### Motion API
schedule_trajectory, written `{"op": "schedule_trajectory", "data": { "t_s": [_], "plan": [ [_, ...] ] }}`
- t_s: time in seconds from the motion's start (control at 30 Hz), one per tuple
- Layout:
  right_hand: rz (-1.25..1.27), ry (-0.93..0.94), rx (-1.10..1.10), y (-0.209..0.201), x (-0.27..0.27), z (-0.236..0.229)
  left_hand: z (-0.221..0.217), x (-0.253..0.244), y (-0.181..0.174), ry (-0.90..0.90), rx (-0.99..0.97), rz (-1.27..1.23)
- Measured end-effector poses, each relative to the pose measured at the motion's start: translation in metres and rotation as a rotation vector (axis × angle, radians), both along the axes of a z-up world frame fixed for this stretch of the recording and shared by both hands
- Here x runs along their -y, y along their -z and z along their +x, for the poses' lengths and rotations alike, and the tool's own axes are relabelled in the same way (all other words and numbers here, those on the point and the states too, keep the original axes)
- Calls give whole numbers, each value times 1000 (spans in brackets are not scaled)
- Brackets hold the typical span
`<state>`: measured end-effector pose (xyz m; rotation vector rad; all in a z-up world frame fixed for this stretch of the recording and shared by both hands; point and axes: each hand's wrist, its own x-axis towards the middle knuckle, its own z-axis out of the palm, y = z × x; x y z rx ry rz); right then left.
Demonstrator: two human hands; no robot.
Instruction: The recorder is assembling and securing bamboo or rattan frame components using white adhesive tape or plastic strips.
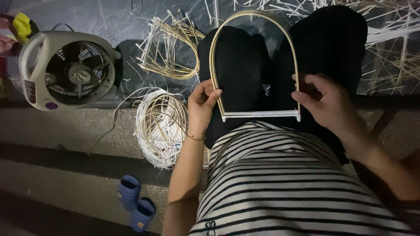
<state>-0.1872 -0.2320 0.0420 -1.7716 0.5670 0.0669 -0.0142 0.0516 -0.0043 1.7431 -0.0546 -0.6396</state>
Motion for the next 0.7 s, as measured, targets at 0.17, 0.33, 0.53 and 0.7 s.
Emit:
{"op": "schedule_trajectory", "data": {
  "t_s": [0.17, 0.33, 0.53, 0.7],
  "plan": [
    [14, -1, 19, 5, 0, -8, 9, -12, -8, 112, -22, -32],
    [-22, 14, 105, 10, 32, -4, 41, 24, -56, 249, -8, -120],
    [-477, -56, -45, 48, 66, 28, 74, 56, 2, 471, 357, -4],
    [-721, -159, 56, 60, 56, 25, 69, 46, 18, 598, 769, 262]
  ]
}}
